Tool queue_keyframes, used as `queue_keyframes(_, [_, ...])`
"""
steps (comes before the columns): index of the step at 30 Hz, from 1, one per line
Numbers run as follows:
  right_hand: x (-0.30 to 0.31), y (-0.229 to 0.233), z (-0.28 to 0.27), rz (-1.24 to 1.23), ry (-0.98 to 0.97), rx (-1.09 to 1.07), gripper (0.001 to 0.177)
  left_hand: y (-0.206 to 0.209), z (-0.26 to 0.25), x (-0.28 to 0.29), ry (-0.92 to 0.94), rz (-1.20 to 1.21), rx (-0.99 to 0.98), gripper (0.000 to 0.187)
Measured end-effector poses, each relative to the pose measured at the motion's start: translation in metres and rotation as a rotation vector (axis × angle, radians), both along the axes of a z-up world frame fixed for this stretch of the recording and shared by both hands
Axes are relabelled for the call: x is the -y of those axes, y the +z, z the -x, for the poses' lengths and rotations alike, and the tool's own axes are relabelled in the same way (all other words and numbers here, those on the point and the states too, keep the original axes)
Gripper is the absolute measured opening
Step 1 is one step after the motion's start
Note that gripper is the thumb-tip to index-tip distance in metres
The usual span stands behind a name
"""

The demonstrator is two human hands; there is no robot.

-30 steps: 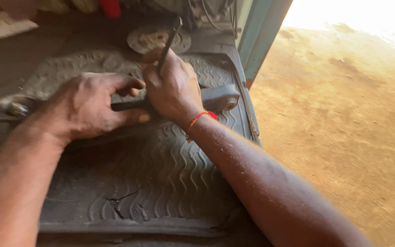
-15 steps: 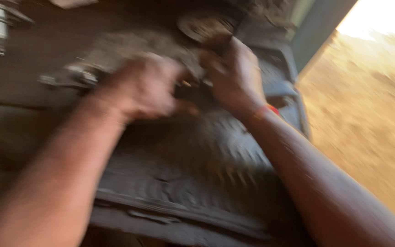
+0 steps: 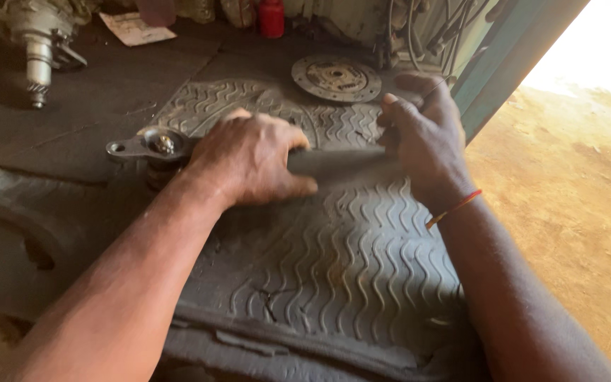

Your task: The person files a metal bracket and a long metal bar on a workbench. They hold the bracket with one hand and use a metal file with the other to smooth its surface, then repeat the filing on the long bar.

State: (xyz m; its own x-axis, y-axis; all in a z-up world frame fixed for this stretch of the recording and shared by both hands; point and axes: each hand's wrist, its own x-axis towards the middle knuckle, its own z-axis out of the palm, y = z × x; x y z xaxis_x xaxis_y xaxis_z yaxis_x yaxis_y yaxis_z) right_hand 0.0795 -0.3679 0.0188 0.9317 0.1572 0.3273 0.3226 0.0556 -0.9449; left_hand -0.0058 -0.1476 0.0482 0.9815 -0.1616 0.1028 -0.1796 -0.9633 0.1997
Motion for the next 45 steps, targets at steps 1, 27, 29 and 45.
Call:
queue_keyframes(1, [0.003,-0.003,0.000,-0.018,0.017,0.018,0.039,0.000,-0.002,0.000,0.060,-0.007,-0.037,0.052])
queue_keyframes(27, [0.014,-0.030,-0.040,-0.195,-0.226,-0.075,0.023,-0.005,-0.015,-0.010,0.072,-0.044,0.084,0.068])
queue_keyframes(29, [0.012,-0.029,-0.035,-0.172,-0.170,-0.065,0.021,-0.004,-0.014,-0.010,0.077,-0.047,0.061,0.073])
queue_keyframes(45, [-0.010,-0.027,-0.018,0.109,-0.100,0.031,0.011,-0.005,-0.015,-0.010,0.067,-0.049,0.078,0.067])
